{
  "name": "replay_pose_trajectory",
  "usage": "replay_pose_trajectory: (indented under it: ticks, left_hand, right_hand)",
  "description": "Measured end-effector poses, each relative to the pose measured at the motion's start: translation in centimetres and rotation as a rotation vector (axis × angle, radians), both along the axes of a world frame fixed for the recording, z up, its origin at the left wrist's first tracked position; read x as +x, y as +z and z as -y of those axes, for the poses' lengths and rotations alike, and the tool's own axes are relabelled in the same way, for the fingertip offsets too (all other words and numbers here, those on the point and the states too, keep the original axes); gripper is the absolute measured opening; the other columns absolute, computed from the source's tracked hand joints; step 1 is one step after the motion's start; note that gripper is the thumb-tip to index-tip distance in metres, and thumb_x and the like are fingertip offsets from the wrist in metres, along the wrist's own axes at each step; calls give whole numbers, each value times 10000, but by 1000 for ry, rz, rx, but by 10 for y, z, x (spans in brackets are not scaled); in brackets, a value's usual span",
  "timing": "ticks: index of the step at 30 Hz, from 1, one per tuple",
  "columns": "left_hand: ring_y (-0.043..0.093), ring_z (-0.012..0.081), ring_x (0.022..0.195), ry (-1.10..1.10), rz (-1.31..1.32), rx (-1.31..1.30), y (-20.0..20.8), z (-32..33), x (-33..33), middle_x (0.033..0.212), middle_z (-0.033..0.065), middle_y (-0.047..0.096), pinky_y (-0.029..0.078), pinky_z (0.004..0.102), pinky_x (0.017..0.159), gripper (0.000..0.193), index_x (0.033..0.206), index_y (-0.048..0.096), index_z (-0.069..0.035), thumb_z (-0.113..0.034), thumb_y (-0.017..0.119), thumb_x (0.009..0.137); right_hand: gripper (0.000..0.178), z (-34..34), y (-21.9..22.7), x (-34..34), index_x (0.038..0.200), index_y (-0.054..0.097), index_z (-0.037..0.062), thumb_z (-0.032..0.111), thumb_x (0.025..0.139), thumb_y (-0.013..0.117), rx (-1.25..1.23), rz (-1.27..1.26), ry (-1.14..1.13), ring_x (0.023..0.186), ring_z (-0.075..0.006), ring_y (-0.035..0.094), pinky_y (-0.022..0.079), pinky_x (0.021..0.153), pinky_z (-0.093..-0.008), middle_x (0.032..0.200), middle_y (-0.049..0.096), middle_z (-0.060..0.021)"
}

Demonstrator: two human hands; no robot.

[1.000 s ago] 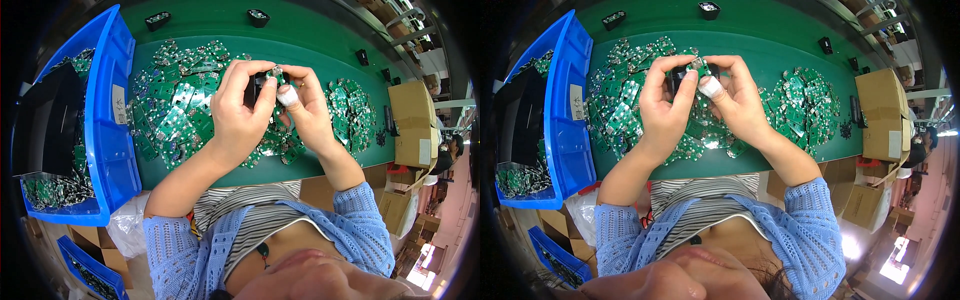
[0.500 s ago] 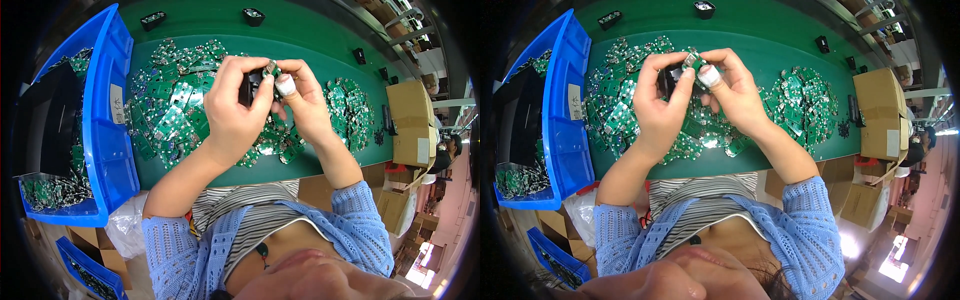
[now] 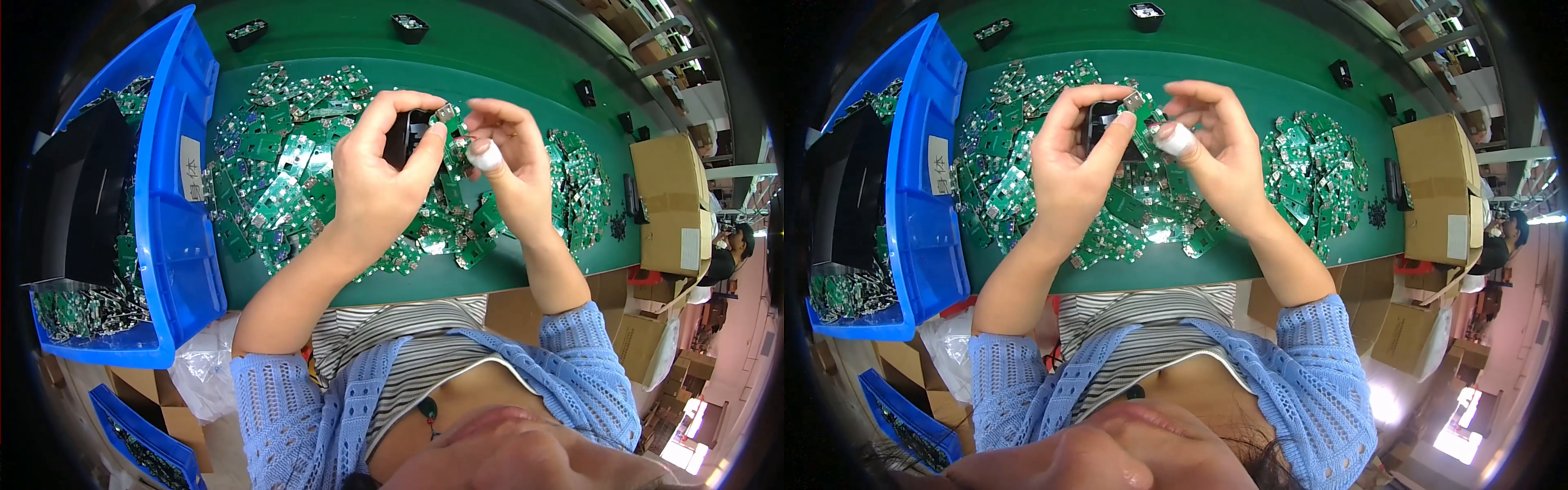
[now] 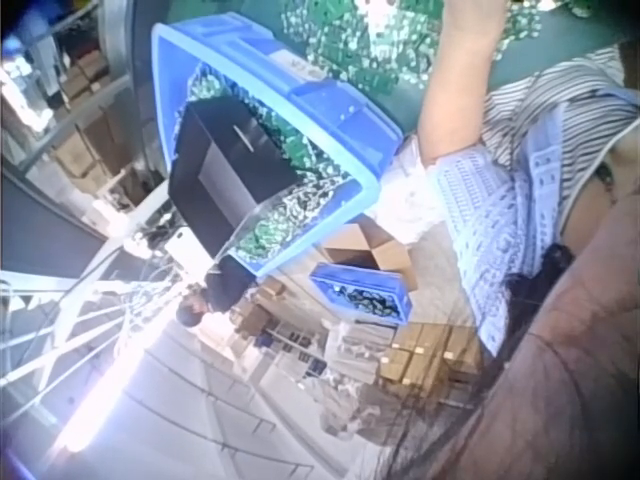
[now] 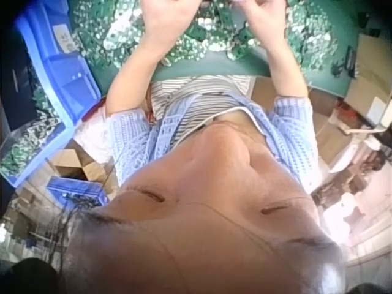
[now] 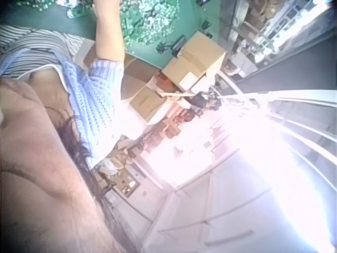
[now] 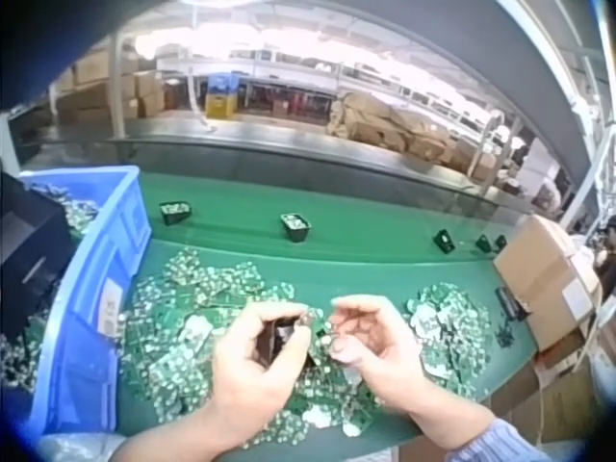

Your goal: The person assembles electronic components onto green circuit boards by hand, then installs the assembled circuit boards into plastic housings.

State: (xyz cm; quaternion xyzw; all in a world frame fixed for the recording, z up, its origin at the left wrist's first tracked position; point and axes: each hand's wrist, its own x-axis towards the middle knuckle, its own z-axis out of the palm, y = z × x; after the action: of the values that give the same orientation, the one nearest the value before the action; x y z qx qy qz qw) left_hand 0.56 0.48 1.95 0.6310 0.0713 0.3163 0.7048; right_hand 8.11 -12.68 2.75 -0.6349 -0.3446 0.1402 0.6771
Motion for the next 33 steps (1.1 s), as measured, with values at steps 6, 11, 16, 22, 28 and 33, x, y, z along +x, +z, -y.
replay_pose_trajectory:
  ticks: [6,11,16,22,28,33]
  left_hand:
    - [542,76,596,72,136,126,-1,2,1,723,41,598,435,215,521,154,930,582,-28,-11,596,777]
    - [600,127,636,129,180,255,-8,5,2,792,89,627,465,243,538,149,918,577,-14,-8,602,772]
    - [620,165,652,252,278,401,-13,6,8,808,103,632,477,257,547,145,910,575,-9,-10,606,769]
    - [584,111,664,151,195,242,-14,1,8,840,72,628,471,238,575,164,944,576,-27,-21,612,784]
    - [525,68,756,-39,95,-47,-5,2,6,859,24,540,464,218,619,193,1044,545,-33,-74,559,855]
    - [552,171,824,-79,-161,432,-17,-12,7,930,120,570,477,296,672,256,1063,525,1,-93,577,831]
  right_hand:
    - [314,0,4,-1,1099,471,31,173,848,594,-135,-241,59,806,-70,511,416,553,-169,1023,490,-61]
    - [198,-4,-2,-3,1029,474,27,116,868,546,-77,-103,39,792,-63,498,420,551,-173,978,480,-41]
    - [136,-13,-13,-4,1007,471,32,79,884,503,29,46,1,763,-62,481,420,558,-177,907,459,-18]
    - [164,-11,-3,3,1004,499,28,130,881,534,-75,-20,-7,678,-68,516,432,528,-186,865,513,-28]
    - [225,0,-1,5,1054,479,6,79,856,557,-11,-147,-19,598,-63,526,413,497,-175,841,565,-38]
    - [198,7,5,8,1025,473,23,52,847,554,4,-73,-177,592,-56,506,397,500,-161,838,558,-42]
